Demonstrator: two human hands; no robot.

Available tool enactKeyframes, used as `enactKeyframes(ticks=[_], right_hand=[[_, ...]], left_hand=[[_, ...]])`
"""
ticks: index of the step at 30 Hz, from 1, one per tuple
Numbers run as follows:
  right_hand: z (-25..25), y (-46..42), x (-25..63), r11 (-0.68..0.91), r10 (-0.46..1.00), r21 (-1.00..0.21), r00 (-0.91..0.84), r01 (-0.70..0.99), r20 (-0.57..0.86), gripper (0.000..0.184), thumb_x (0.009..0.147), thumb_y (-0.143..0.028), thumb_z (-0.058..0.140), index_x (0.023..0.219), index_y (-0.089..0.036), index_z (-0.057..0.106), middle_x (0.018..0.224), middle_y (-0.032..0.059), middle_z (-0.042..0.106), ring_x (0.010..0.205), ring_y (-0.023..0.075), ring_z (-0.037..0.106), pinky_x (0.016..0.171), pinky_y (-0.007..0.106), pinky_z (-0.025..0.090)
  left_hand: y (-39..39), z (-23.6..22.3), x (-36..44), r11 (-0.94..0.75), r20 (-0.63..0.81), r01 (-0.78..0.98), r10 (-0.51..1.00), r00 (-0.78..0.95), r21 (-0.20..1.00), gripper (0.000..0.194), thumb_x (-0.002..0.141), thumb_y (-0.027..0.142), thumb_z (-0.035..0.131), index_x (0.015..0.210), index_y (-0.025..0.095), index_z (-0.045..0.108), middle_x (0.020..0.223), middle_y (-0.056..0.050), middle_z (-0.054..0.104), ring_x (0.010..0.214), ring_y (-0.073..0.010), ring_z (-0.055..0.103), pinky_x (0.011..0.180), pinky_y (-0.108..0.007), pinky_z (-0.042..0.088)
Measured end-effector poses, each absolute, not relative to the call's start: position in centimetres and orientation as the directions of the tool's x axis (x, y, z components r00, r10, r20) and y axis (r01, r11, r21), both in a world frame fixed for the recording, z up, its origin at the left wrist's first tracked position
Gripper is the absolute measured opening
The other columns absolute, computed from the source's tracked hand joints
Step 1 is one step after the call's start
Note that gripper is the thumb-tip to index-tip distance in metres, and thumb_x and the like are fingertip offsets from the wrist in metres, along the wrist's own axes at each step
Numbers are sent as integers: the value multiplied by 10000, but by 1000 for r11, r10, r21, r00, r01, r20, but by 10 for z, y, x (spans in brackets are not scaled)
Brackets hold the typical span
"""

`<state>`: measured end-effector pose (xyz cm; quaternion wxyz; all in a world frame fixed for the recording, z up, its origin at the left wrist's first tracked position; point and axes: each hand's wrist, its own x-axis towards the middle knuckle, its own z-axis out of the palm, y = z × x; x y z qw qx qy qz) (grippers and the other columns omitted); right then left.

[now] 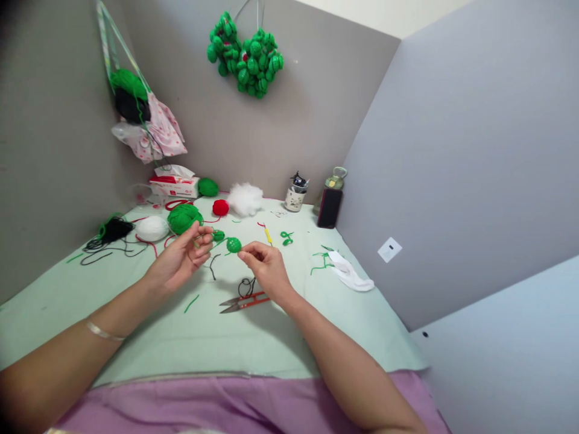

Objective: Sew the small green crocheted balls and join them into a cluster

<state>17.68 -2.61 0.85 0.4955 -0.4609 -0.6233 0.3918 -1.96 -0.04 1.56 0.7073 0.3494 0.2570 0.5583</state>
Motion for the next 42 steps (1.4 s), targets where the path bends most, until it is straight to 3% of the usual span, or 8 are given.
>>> enactKeyframes(ticks=[3, 6, 10, 13, 17, 24, 31, 42], right_hand=[[8, -28, 176, 305, 952, -929, -73, 209, 297, 226, 802, -384, 678, 757, -163, 665, 588, -31, 463, 542, 96, 345, 507, 249, 277], [9, -31, 174, 363, 931, -899, -117, 245, 345, 192, 829, -344, 647, 806, -159, 694, 704, 3, 556, 593, 103, 409, 549, 252, 329], [13, -31, 177, 398, 912, -879, -218, 262, 348, 207, 861, -314, 591, 896, -170, 735, 797, 25, 593, 637, 109, 443, 583, 257, 355], [17, -29, 184, 312, 929, -919, -281, 241, 241, 242, 861, -340, 599, 964, -171, 739, 699, -7, 532, 587, 96, 379, 549, 251, 321], [18, -24, 189, 179, 945, -972, -301, 153, 126, 251, 810, -387, 681, 906, -157, 709, 603, -41, 475, 554, 87, 379, 521, 236, 313], [13, -23, 187, 172, 934, -985, -323, 32, 152, 277, 778, -415, 727, 814, -161, 624, 626, -44, 520, 535, 78, 437, 533, 238, 356], [17, -24, 189, 215, 915, -967, -374, 137, 151, 267, 858, -331, 618, 1068, -167, 604, 705, -29, 550, 617, 114, 529, 624, 272, 427], [10, -32, 182, 258, 896, -923, -428, 286, 118, 350, 871, -205, 525, 1221, -195, 537, 792, -11, 577, 732, 144, 605, 709, 294, 464]], left_hand=[[-5, 12, -14, 62, 60, -394, 955, 289, 917, 316, 829, 421, 724, 975, 142, 694, 775, 1, 601, 575, -57, 481, 518, -171, 400], [-8, 7, -10, -12, 102, -259, 936, 337, 966, 303, 777, 381, 781, 995, 187, 703, 775, 9, 626, 705, -107, 567, 688, -221, 468], [-6, 4, -11, -61, 149, -253, 927, 343, 966, 262, 781, 379, 773, 978, 217, 715, 967, -15, 682, 896, -164, 623, 884, -310, 478], [-2, 2, -15, -59, 156, -264, 918, 365, 963, 281, 803, 388, 751, 1035, 236, 712, 1040, -24, 692, 964, -184, 627, 947, -351, 462], [-2, 1, -16, -108, 177, -200, 912, 369, 974, 309, 760, 357, 792, 1031, 229, 716, 988, -30, 707, 941, -190, 630, 904, -341, 471], [-10, 4, -13, -215, 259, -152, 878, 403, 965, 257, 755, 310, 797, 979, 217, 710, 928, -16, 693, 881, -166, 620, 830, -303, 477], [-9, -3, -11, -304, 324, -114, 863, 388, 946, 259, 790, 306, 768, 1015, 210, 681, 952, -26, 636, 915, -174, 596, 823, -304, 455], [-6, -7, -7, -283, 293, -87, 858, 423, 955, 219, 767, 296, 766, 926, 180, 668, 887, -22, 649, 841, -171, 625, 792, -314, 478]])
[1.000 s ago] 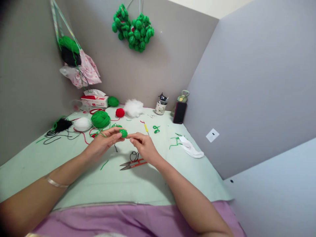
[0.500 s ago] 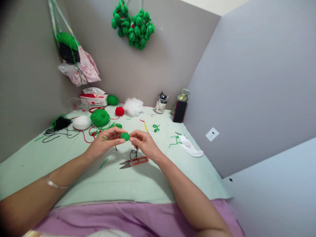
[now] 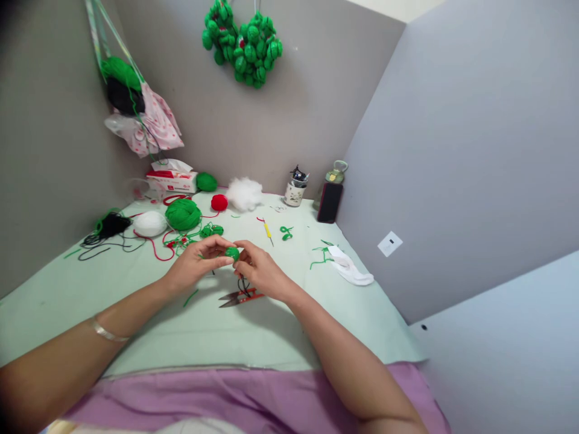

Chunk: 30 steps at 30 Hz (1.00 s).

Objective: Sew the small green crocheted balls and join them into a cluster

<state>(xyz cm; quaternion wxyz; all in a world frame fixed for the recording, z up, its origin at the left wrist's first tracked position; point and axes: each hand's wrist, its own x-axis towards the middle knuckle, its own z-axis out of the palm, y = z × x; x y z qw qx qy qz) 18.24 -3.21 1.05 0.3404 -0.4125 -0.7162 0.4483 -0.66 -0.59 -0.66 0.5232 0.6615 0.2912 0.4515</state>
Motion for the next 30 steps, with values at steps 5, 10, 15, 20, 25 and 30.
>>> enactKeyframes(ticks=[5, 10, 15, 20, 25, 30], right_hand=[[13, -33, 180, 194, 904, -966, -415, 174, 107, 389, 824, -195, 539, 1212, -176, 517, 753, -24, 567, 711, 150, 616, 718, 310, 483], [20, -34, 179, 108, 923, -993, -376, 50, 82, 424, 773, -173, 560, 1196, -191, 532, 770, -23, 586, 717, 153, 635, 750, 326, 502], [21, -35, 185, 212, 905, -956, -410, 205, 112, 371, 824, -171, 519, 1192, -192, 557, 769, -3, 629, 730, 150, 620, 757, 323, 497], [20, -31, 189, 298, 898, -912, -407, 282, 167, 311, 869, -180, 485, 1163, -192, 585, 786, 6, 638, 742, 138, 597, 766, 314, 498], [18, -23, 189, 136, 912, -986, -400, 95, 87, 249, 806, -270, 654, 1031, -163, 633, 794, 11, 656, 674, 115, 590, 676, 272, 489], [14, -23, 188, 84, 914, -987, -405, 138, 21, 217, 781, -362, 723, 761, -156, 658, 691, -12, 591, 625, 95, 506, 647, 250, 439]], left_hand=[[-6, -7, -6, -284, 282, -59, 867, 411, 957, 243, 749, 307, 778, 919, 176, 664, 876, -25, 648, 824, -177, 626, 792, -326, 483], [-6, -7, -6, -281, 284, -70, 863, 418, 957, 263, 747, 332, 784, 924, 180, 663, 871, -23, 651, 825, -183, 636, 804, -331, 488], [-9, -6, -4, -280, 276, -53, 871, 407, 959, 230, 764, 323, 761, 912, 176, 664, 867, -25, 663, 817, -182, 645, 806, -328, 496], [-10, -8, -3, -344, 320, 11, 884, 340, 939, 215, 752, 303, 766, 919, 187, 696, 917, -35, 654, 882, -191, 630, 856, -332, 486], [-8, -7, -6, -264, 266, -52, 908, 323, 963, 289, 738, 349, 789, 958, 185, 698, 939, -48, 674, 881, -197, 631, 837, -329, 480], [-9, -5, -8, -208, 228, -101, 934, 276, 973, 297, 756, 372, 781, 986, 209, 688, 904, -22, 674, 876, -187, 615, 830, -315, 469]])
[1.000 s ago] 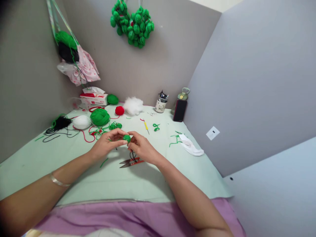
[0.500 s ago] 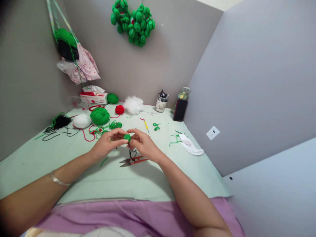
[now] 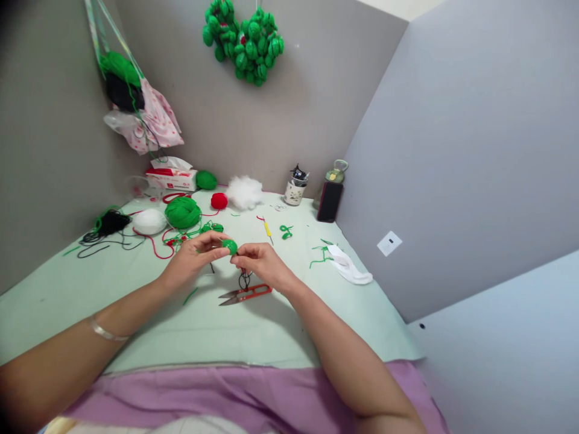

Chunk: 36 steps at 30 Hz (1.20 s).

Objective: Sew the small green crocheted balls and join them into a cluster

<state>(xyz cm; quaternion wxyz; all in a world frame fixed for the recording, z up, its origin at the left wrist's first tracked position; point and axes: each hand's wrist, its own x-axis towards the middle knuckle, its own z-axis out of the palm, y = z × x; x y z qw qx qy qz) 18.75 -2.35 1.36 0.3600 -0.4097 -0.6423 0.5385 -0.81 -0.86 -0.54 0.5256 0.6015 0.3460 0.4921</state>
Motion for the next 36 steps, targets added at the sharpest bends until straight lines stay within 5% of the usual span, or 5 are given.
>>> enactKeyframes(ticks=[7, 10, 21, 30, 36], right_hand=[[23, -24, 190, 208, 952, -973, -206, -98, 225, 285, 872, -425, 620, 736, -174, 633, 963, 73, 684, 914, 162, 611, 805, 285, 488], [29, -25, 191, 149, 959, -957, -202, -248, 201, 290, 850, -413, 617, 697, -183, 528, 955, 68, 686, 708, 126, 601, 615, 260, 473], [21, -29, 181, 312, 935, -922, -244, 230, 256, 156, 808, -326, 659, 780, -175, 632, 640, -25, 521, 608, 107, 432, 586, 257, 346], [16, -25, 186, 264, 947, -942, -243, 209, 212, 265, 797, -448, 703, 832, -185, 699, 548, -57, 354, 534, 94, 267, 517, 264, 229], [15, -22, 190, 173, 950, -979, -280, 111, 137, 237, 787, -405, 722, 876, -186, 745, 660, -22, 507, 607, 102, 346, 569, 265, 273]], left_hand=[[-7, -1, -7, -128, 215, -320, 943, 253, 939, 297, 786, 371, 755, 1011, 211, 645, 955, -17, 669, 932, -177, 622, 953, -372, 466], [-8, -2, -6, -125, 199, -260, 940, 279, 957, 294, 770, 356, 770, 1001, 211, 660, 851, 0, 650, 875, -170, 609, 897, -343, 467], [-16, 1, -6, -238, 266, -128, 921, 284, 963, 285, 768, 347, 771, 986, 205, 653, 902, -15, 649, 862, -171, 583, 816, -292, 442], [-16, 2, -5, -238, 279, -173, 921, 274, 956, 280, 757, 339, 782, 972, 206, 662, 921, -21, 670, 866, -176, 601, 825, -305, 460], [-15, 1, -7, -245, 297, -215, 918, 263, 946, 262, 764, 316, 784, 968, 212, 657, 910, -7, 663, 874, -161, 594, 834, -295, 450]])
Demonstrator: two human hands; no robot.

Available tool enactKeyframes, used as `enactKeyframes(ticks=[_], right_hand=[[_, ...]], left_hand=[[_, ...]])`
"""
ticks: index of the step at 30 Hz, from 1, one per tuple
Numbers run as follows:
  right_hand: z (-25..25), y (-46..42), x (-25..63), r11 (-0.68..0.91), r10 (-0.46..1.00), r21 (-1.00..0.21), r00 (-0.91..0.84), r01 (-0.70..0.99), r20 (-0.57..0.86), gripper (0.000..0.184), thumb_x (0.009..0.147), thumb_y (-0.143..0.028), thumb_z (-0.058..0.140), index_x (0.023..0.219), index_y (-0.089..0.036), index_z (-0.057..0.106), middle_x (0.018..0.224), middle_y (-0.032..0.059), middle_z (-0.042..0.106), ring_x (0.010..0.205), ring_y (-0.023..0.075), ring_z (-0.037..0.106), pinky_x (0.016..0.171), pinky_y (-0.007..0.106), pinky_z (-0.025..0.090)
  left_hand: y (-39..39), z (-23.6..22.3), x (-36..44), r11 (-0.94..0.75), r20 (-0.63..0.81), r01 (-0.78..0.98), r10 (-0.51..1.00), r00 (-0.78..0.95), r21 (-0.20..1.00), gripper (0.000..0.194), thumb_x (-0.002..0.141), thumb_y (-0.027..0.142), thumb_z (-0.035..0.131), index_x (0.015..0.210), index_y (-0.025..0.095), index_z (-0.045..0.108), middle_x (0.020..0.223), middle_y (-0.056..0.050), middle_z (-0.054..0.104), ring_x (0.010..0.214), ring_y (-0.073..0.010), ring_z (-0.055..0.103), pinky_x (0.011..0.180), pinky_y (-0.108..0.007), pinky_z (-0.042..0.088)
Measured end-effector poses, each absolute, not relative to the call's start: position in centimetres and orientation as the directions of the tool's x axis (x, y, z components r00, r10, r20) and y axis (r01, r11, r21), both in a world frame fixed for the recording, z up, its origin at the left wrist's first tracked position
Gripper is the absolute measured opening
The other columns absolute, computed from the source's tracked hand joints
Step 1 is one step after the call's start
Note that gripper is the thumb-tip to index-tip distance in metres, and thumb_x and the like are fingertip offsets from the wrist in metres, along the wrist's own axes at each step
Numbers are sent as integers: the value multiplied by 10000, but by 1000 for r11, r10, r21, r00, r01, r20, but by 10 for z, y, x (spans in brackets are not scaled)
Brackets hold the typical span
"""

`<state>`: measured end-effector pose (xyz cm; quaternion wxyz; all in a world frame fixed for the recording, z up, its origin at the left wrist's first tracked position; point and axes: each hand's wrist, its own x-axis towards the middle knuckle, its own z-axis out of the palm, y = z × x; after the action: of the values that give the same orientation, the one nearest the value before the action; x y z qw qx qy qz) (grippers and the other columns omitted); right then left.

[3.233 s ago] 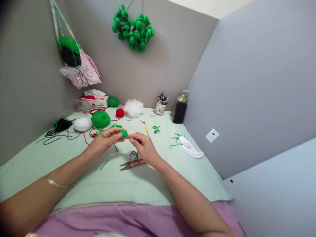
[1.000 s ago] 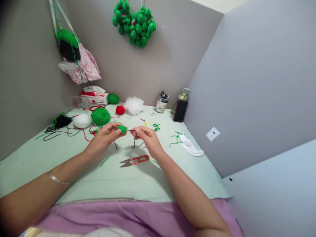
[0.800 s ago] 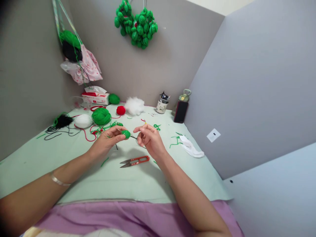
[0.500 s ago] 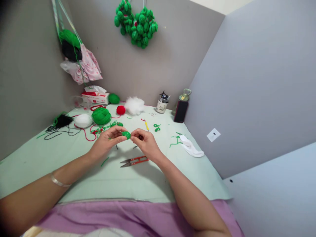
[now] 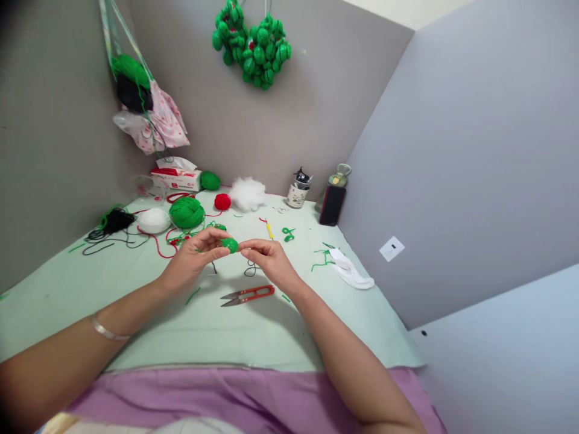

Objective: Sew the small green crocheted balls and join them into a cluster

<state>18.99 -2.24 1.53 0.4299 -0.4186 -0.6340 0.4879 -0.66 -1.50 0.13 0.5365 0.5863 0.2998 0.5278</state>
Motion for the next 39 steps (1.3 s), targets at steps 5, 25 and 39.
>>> enactKeyframes(ticks=[5, 25, 39], right_hand=[[12, -18, 192, 241, 937, -966, -285, 98, 204, 154, 772, -342, 746, 827, -199, 760, 798, 4, 584, 684, 112, 472, 651, 278, 376], [9, -20, 186, 28, 945, -996, -323, -84, 54, 308, 719, -240, 756, 1010, -190, 668, 793, -4, 681, 623, 122, 633, 680, 296, 511], [13, -27, 185, 570, 821, -680, -276, 461, 500, 83, 877, -276, 666, 840, -219, 714, 853, 38, 663, 800, 169, 607, 794, 332, 463]], left_hand=[[-14, 2, -8, -252, 297, -186, 914, 276, 950, 238, 750, 316, 793, 912, 202, 661, 875, -6, 658, 841, -163, 596, 808, -300, 448], [-17, -5, -3, -318, 346, -135, 878, 331, 938, 195, 761, 271, 769, 861, 179, 629, 876, -13, 662, 859, -171, 632, 804, -296, 473], [-14, -19, 2, -294, 276, -14, 879, 390, 956, 229, 800, 332, 723, 946, 178, 638, 930, -27, 642, 885, -181, 605, 836, -311, 450]])
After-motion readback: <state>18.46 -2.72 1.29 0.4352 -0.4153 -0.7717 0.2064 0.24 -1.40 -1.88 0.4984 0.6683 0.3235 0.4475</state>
